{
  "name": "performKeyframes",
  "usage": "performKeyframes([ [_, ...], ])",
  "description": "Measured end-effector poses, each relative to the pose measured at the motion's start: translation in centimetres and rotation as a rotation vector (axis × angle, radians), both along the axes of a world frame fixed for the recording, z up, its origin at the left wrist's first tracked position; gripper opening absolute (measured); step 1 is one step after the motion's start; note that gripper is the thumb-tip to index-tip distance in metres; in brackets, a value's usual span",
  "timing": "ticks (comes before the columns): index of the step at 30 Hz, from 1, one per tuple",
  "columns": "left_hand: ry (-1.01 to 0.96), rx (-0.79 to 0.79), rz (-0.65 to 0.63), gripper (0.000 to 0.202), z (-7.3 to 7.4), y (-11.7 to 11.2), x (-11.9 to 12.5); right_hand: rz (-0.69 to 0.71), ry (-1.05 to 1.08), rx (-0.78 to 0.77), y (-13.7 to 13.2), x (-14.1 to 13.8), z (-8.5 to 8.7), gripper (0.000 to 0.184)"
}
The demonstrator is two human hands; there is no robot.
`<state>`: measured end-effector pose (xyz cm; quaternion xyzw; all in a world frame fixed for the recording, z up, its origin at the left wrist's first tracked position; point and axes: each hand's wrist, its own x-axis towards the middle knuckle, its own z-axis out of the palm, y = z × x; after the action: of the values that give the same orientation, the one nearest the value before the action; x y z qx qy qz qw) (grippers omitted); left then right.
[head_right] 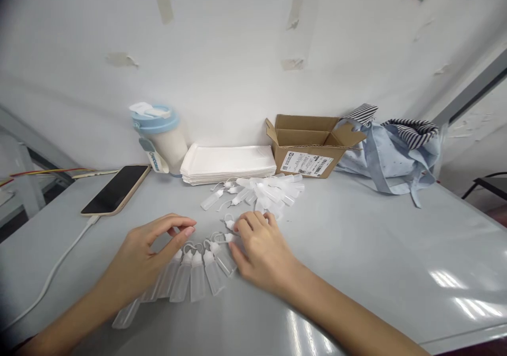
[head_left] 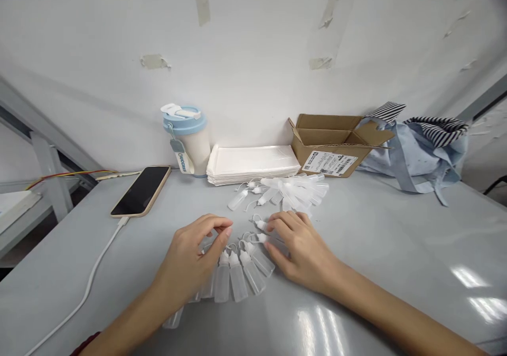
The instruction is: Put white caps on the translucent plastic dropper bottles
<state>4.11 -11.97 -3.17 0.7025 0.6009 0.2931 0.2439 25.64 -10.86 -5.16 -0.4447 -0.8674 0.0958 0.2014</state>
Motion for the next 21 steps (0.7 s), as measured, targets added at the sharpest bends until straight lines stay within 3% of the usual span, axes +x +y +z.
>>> performKeyframes([
  [5,-0.020,0.016,-0.024,0.018,0.0,-0.2,0.0,0.038,0.045,-0.027,0.2,0.3,0.5,0.006],
  [9,-0.028,0.028,-0.011,0.018,0.3,-0.3,0.0,-0.088,0.126,0.236,1.6,1.5,0.5,0.013],
  [13,-0.035,0.036,0.012,0.020,0.6,-0.4,0.3,-0.258,0.010,0.432,3.5,3.0,0.2,0.015],
  [21,-0.056,0.060,0.021,0.021,0.6,-0.5,0.6,-0.343,-0.101,0.318,4.4,3.6,-0.8,0.017],
])
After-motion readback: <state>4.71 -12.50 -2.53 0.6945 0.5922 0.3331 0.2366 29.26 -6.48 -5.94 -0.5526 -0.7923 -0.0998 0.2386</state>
